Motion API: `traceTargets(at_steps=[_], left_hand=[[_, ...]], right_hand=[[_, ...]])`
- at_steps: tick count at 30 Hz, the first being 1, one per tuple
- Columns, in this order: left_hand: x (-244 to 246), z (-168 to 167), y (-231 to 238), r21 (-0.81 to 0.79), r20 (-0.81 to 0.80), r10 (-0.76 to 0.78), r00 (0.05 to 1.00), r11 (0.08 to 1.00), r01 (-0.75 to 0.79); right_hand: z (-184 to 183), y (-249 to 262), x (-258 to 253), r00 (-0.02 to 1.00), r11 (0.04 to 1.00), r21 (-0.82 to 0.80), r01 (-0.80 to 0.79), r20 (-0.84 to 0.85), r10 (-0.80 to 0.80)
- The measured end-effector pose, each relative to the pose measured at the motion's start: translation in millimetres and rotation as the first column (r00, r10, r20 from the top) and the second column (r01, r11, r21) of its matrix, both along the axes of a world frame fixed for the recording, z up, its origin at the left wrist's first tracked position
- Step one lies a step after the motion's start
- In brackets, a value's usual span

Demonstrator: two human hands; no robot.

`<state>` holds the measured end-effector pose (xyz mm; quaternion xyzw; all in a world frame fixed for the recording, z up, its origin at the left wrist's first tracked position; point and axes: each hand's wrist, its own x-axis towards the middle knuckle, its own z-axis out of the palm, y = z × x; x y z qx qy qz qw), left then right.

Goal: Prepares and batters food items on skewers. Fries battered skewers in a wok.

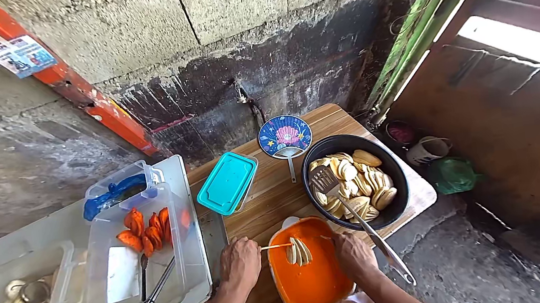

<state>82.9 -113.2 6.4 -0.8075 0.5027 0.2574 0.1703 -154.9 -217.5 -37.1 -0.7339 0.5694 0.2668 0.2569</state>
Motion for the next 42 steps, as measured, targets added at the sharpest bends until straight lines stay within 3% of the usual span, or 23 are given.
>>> traceTargets(at_steps=[5, 12, 18, 23, 28, 33, 38, 42], left_hand=[[-3, 9, 9, 0.053, 0.016, 0.111, 0.994, 0.992, -0.112], [-7, 16, 10, 0.073, 0.041, 0.143, 0.989, 0.987, -0.145], [-6, 14, 9, 0.050, 0.052, 0.145, 0.988, 0.988, -0.147], [-5, 12, 12, 0.027, 0.068, 0.142, 0.987, 0.989, -0.145], [-1, 10, 14, 0.006, 0.079, 0.133, 0.988, 0.991, -0.134], [4, 13, 11, 0.044, 0.045, 0.132, 0.990, 0.990, -0.134], [6, 16, 8, 0.096, 0.041, 0.128, 0.991, 0.987, -0.132], [5, 19, 4, 0.139, 0.050, 0.115, 0.992, 0.983, -0.121]], right_hand=[[0, 6, -21, 0.988, 0.996, -0.013, 0.092, -0.124, -0.093], [10, 5, -8, 0.993, 0.999, 0.037, -0.022, 0.121, 0.017], [12, 2, -3, 0.993, 1.000, 0.004, 0.008, -0.117, -0.008], [7, 2, -14, 0.996, 0.998, 0.036, -0.051, 0.073, 0.048], [19, 10, -11, 0.989, 0.999, 0.014, 0.040, -0.146, -0.037], [13, 11, -20, 0.999, 0.998, 0.056, 0.010, 0.033, -0.012], [26, 16, -16, 0.980, 0.994, 0.096, 0.051, -0.194, -0.032], [17, 17, -15, 0.999, 0.984, 0.180, 0.010, -0.037, -0.003]])
